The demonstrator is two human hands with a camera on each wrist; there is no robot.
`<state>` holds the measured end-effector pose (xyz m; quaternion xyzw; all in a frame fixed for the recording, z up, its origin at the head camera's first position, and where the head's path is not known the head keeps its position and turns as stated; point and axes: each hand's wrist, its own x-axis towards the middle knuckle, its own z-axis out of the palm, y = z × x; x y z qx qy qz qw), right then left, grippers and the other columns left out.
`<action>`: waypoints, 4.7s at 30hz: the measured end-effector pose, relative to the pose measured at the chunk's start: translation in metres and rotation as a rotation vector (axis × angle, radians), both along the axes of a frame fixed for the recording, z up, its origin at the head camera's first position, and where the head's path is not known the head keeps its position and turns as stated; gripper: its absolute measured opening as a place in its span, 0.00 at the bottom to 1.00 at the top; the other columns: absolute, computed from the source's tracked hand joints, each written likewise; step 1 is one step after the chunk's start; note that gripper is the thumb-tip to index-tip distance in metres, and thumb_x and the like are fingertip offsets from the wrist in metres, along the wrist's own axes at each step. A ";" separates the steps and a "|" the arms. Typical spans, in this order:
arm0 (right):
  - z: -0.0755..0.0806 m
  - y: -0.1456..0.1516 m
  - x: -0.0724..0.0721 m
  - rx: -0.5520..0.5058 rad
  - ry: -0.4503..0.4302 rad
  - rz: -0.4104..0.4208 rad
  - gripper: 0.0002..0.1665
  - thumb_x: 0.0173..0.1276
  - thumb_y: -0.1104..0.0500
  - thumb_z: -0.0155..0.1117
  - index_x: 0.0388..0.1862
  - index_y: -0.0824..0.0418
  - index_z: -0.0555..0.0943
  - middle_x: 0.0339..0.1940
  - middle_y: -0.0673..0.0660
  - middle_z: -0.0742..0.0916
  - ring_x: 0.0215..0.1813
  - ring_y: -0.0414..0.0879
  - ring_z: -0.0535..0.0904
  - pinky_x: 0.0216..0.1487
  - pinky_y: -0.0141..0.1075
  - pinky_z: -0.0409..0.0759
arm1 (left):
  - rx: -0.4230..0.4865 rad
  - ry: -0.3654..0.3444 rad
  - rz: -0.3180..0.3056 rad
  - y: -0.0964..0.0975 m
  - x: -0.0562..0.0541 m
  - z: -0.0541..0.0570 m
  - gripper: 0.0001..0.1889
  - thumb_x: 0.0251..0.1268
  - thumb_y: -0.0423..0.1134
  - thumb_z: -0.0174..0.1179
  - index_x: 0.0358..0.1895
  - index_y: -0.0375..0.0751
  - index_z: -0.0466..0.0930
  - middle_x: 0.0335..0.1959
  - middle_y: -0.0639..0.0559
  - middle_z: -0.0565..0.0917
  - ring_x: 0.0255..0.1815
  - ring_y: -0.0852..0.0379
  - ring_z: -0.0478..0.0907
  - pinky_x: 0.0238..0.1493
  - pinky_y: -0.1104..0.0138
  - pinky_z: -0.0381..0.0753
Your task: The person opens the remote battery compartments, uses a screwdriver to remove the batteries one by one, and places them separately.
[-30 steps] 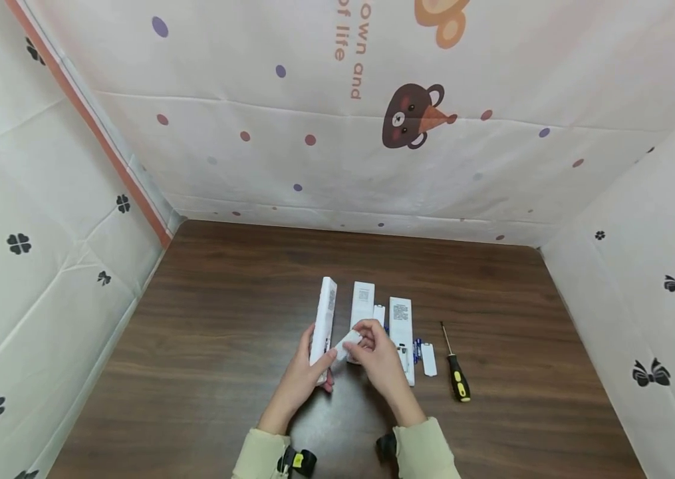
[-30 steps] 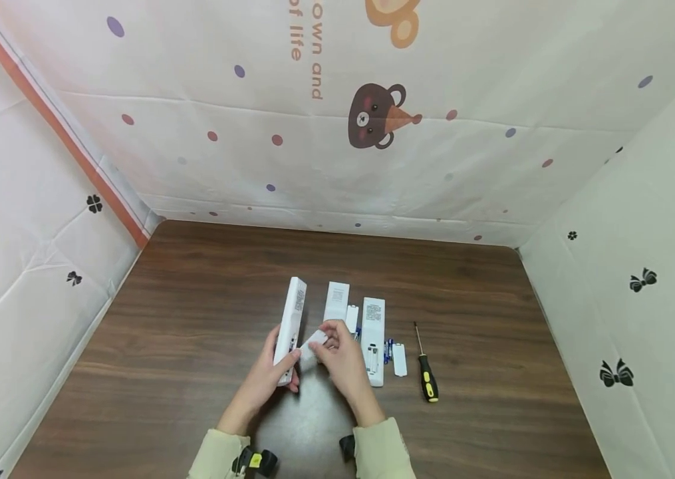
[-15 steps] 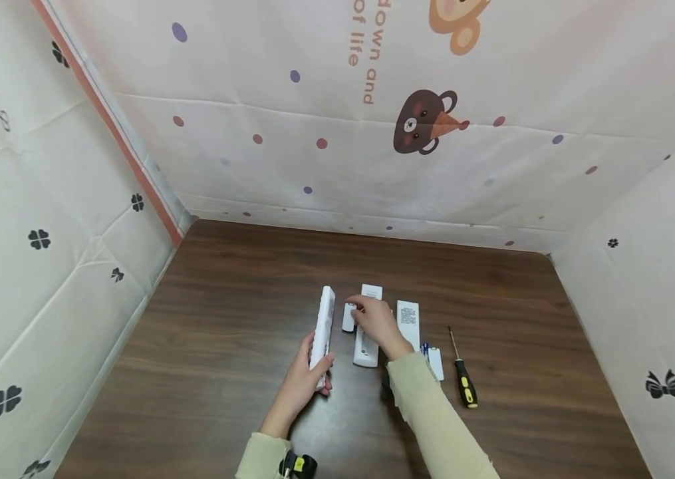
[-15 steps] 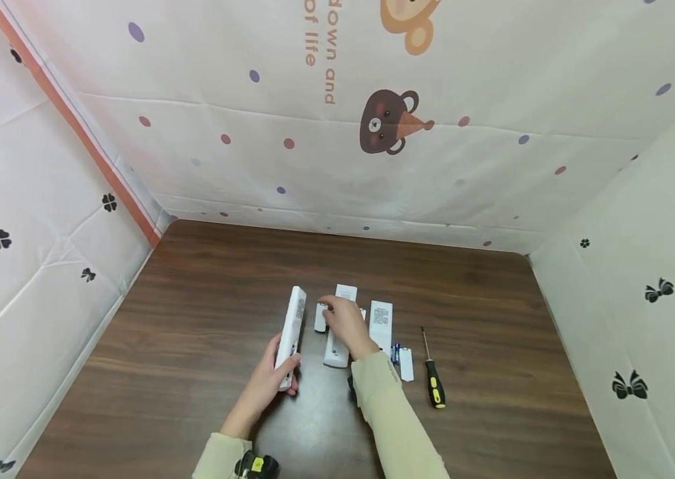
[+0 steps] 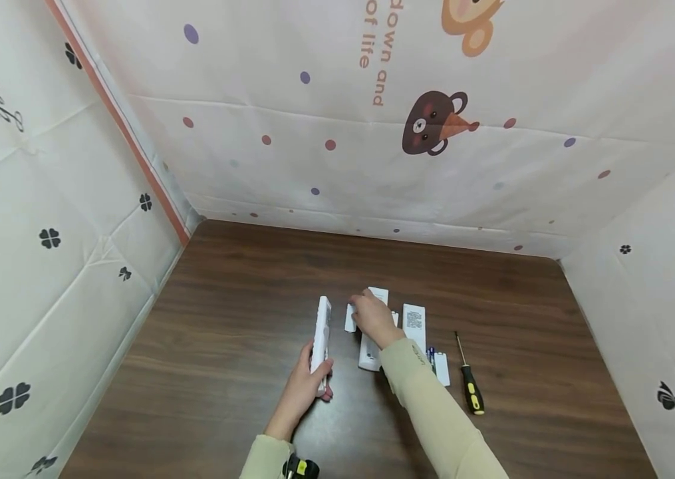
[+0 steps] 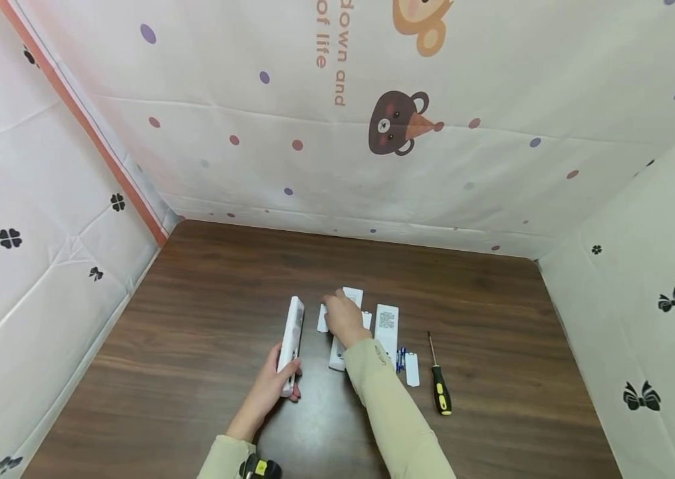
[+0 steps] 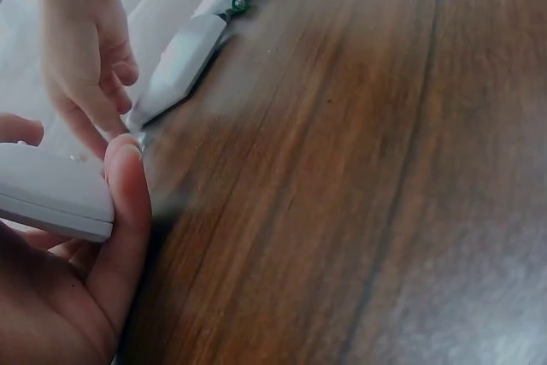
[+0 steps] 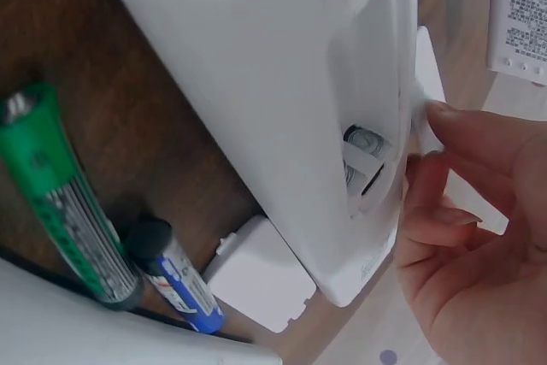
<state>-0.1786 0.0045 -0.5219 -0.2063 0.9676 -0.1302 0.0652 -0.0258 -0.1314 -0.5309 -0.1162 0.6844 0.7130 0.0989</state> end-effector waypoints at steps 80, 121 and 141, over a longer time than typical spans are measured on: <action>0.003 0.166 0.115 -0.382 -0.057 -0.664 0.27 0.58 0.59 0.54 0.59 0.60 0.69 0.49 0.60 0.75 0.47 0.54 0.71 0.44 0.46 0.70 | 0.197 -0.023 0.010 -0.005 -0.009 -0.025 0.30 0.62 0.62 0.41 0.61 0.48 0.55 0.45 0.30 0.72 0.25 0.46 0.78 0.17 0.51 0.78; 0.085 0.082 0.137 -0.367 0.170 0.108 0.16 0.54 0.55 0.67 0.43 0.43 0.82 0.30 0.33 0.76 0.26 0.31 0.66 0.23 0.24 0.66 | 0.220 0.326 -0.042 0.007 -0.014 0.069 0.22 0.62 0.23 0.46 0.58 0.39 0.57 0.43 0.37 0.73 0.30 0.44 0.74 0.17 0.53 0.77; 0.090 0.052 0.150 -0.292 0.391 0.179 0.14 0.54 0.56 0.66 0.42 0.52 0.82 0.30 0.40 0.82 0.24 0.30 0.73 0.21 0.25 0.70 | 0.283 0.239 0.180 0.003 -0.019 0.049 0.35 0.58 0.22 0.48 0.64 0.55 0.48 0.47 0.34 0.68 0.29 0.51 0.74 0.15 0.56 0.78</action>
